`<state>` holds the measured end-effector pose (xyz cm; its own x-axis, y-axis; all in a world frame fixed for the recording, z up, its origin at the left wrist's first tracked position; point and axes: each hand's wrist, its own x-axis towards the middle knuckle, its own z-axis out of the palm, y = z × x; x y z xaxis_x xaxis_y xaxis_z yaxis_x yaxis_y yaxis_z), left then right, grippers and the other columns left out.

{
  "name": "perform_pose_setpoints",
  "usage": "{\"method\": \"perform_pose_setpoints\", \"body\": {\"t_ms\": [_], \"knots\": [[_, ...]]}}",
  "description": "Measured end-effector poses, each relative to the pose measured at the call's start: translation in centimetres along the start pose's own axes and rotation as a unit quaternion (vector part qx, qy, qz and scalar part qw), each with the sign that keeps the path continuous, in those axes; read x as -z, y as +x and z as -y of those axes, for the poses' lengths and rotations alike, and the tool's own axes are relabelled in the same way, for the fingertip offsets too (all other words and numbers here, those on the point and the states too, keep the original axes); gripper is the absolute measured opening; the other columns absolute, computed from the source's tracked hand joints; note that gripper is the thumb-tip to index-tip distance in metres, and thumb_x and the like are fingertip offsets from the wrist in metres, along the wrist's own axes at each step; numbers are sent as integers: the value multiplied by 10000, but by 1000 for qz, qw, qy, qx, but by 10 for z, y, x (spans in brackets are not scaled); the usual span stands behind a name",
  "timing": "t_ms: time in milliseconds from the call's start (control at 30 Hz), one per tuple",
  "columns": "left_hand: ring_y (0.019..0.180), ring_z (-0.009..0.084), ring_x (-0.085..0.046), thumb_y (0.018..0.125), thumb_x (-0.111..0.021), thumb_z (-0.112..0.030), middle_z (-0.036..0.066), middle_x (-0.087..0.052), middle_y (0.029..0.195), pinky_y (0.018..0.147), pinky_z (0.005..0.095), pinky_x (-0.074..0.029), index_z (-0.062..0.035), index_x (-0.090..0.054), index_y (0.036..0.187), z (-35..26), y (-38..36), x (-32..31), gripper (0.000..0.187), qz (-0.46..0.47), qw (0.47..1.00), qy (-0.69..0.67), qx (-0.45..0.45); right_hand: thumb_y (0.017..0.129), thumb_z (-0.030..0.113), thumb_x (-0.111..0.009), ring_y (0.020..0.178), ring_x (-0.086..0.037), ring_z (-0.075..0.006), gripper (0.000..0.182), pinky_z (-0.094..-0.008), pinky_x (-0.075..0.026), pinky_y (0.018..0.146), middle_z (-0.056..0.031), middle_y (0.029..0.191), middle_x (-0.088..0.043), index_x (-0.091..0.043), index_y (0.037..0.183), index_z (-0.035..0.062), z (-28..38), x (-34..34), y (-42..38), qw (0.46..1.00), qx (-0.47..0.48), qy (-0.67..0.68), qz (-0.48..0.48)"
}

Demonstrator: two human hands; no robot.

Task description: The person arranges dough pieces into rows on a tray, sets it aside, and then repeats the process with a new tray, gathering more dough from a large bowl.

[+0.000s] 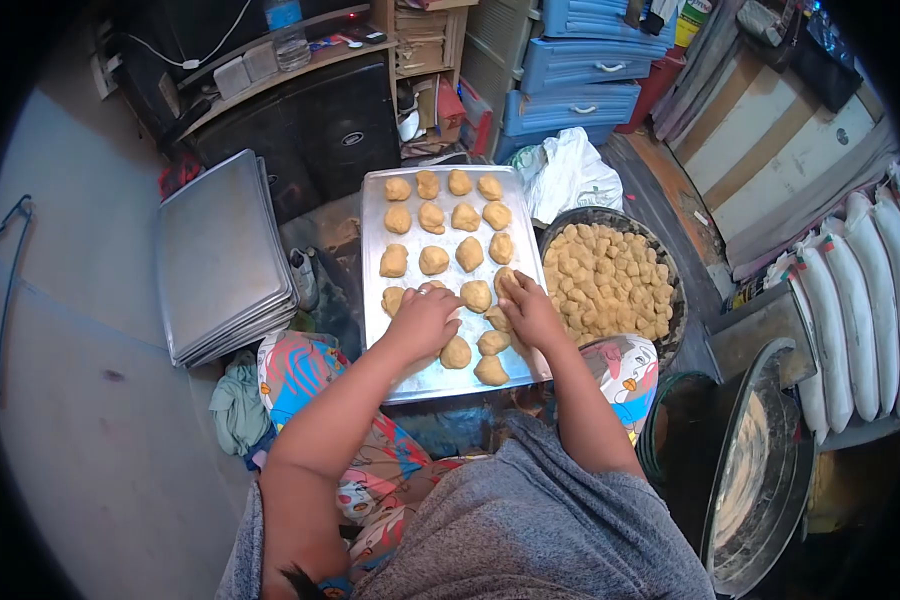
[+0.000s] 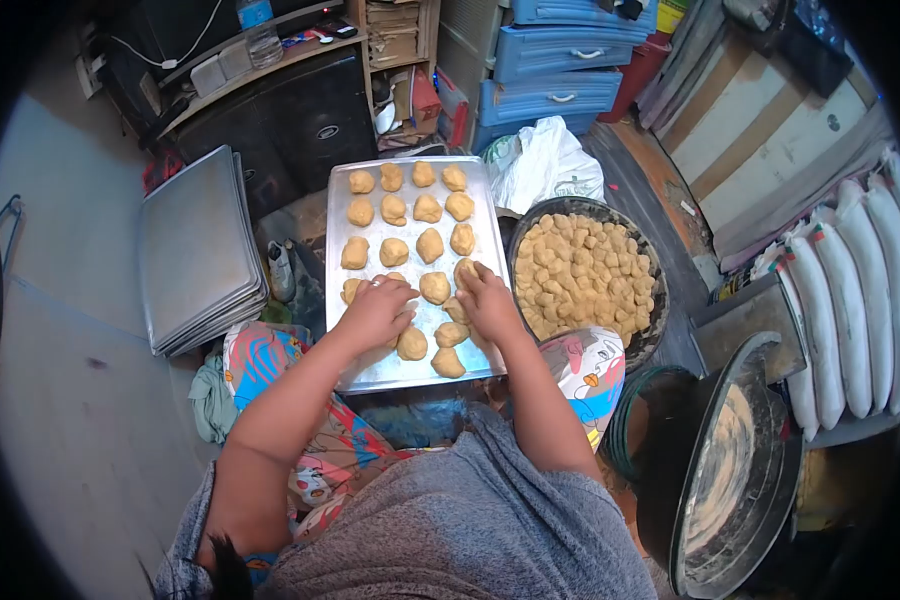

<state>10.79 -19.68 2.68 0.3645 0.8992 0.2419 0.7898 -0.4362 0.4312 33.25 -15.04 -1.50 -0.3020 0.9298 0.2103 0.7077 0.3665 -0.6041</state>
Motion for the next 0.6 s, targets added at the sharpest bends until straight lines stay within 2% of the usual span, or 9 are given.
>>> {"method": "perform_pose_setpoints", "body": {"t_ms": [67,200,300,333,433,467,500,567,600], "knots": [[1037,286,-515,795,-606,-222,109,-582,1089,914,424,-371,-89,-624,1088,-2,-12,11,323,61,997,-1,40,892,239,-550,1139,-502,-357,340,-399,-413,965,-204,1251,-516,-607,1165,44,4,0,-1,1000,-13,7,-3],[1086,291,-503,789,-619,-205,107,-577,1092,914,417,-392,-82,-610,1117,-5,-32,13,350,74,995,17,66,889,189,-526,1088,-528,-373,305,-400,-429,940,-216,1179,-558,-610,1107,-5,5,2,3,998,-57,36,-16],[1085,284,-507,785,-618,-177,104,-571,1104,914,423,-391,-82,-609,1116,-10,-50,0,345,-4,999,9,53,882,178,-525,1045,-544,-386,267,-411,-436,922,-216,1139,-579,-622,1045,-11,8,4,4,999,-44,25,-21],[1079,292,-511,780,-616,-146,106,-566,1111,895,418,-414,-81,-593,1138,-10,-54,-3,365,-13,999,17,47,848,152,-539,1017,-545,-372,249,-420,-443,904,-197,1084,-583,-624,1029,3,3,-4,2,996,10,-37,-79],[1066,318,-514,780,-635,-163,116,-563,1109,894,415,-425,-75,-587,1139,-11,-61,-3,372,-22,997,-28,67,804,127,-558,997,-542,-355,233,-429,-447,881,-166,1008,-573,-618,1002,20,28,15,-3,996,33,-45,-76],[1066,318,-514,780,-635,-163,116,-563,1109,894,415,-425,-75,-587,1139,-13,-63,-1,372,-22,997,-26,67,764,101,-569,993,-533,-337,226,-426,-455,849,-145,965,-551,-611,980,47,34,20,-6,997,37,-35,-53],[1040,332,-527,778,-651,-191,130,-562,1102,884,416,-436,-63,-586,1124,-17,-66,2,374,-35,993,-25,113,764,101,-569,993,-533,-337,226,-426,-455,849,-145,965,-551,-611,980,47,30,17,-8,997,37,-34,-54],[1014,346,-540,777,-667,-219,144,-560,1095,874,416,-446,-52,-584,1109,-18,-71,3,381,-44,986,-26,159,760,115,-592,962,-556,-335,188,-414,-465,808,-158,973,-556,-610,934,47,25,13,-14,997,49,-41,51],[962,340,-568,762,-695,-252,152,-582,1030,833,407,-464,-42,-599,1061,-15,-73,4,378,-43,978,-44,198,760,115,-592,962,-556,-335,188,-414,-465,808,-158,973,-556,-610,934,47,26,15,-16,997,46,-41,53]]}}
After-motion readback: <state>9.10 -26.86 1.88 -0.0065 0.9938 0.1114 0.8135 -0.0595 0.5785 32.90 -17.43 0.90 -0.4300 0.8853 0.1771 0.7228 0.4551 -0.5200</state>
